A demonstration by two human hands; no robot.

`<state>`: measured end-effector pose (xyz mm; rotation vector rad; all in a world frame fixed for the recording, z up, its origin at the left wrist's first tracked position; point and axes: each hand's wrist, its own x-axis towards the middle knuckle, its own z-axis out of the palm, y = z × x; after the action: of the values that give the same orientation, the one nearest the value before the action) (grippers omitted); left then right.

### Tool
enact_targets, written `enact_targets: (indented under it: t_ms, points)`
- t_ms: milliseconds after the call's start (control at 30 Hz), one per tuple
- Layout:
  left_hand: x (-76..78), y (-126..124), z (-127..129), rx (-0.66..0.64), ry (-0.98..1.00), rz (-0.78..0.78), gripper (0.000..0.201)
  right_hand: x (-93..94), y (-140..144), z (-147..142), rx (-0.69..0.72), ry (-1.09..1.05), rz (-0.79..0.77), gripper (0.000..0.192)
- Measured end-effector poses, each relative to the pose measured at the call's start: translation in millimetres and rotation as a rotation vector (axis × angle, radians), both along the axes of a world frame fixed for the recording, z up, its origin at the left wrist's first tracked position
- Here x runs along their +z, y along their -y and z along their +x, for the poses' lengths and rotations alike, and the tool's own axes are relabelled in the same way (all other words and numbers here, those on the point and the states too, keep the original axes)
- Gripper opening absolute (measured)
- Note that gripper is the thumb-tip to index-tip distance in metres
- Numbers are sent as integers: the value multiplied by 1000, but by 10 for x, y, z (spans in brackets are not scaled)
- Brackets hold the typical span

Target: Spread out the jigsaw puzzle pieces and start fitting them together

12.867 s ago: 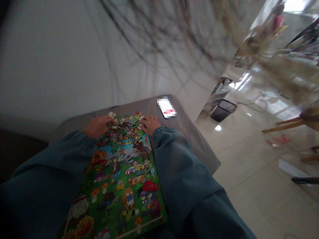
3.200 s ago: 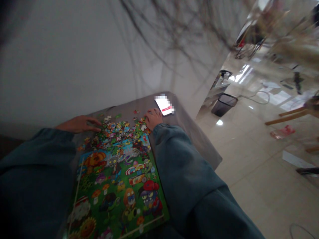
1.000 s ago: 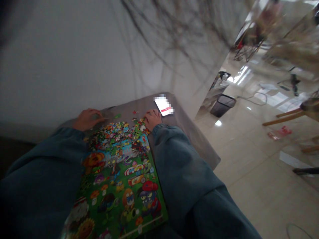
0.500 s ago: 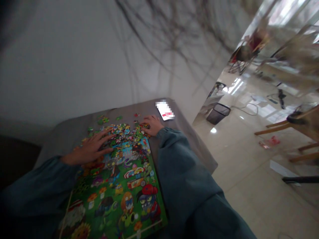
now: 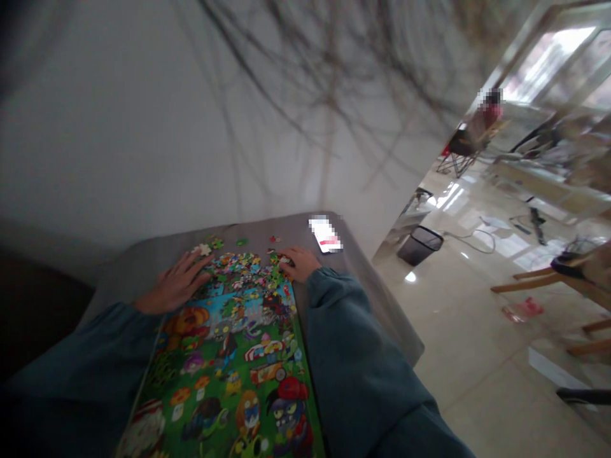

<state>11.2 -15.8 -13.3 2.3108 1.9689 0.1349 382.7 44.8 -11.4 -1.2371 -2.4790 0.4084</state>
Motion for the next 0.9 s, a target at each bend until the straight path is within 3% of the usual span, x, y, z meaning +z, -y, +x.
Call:
enact_targets:
  t_ms: [167,267,433,533,667,800,900]
  points:
    - [-57,195,-196,25,-9,-127,81,2,138,-143,31,87,-6,64]
    - [-83,305,-128,34,-33,-135,81,-50,230,-247,37,184,-46,80]
    - [-66,320,39,39,-62,-104,78,-106,294,-344,5,238,-26,85]
    - [33,166,-60,89,-10,-47,74,-112,294,-361,-12,249,-17,87]
    - [187,-234,-238,237,16,133,72,-115,294,-369,-16,246,-12,86]
    - [150,-588,-249,235,10,120,59,-114,293,-369,-21,244,-16,85]
    - [90,-695,-271,171,22,153,55,-120,286,-362,-19,245,-11,83]
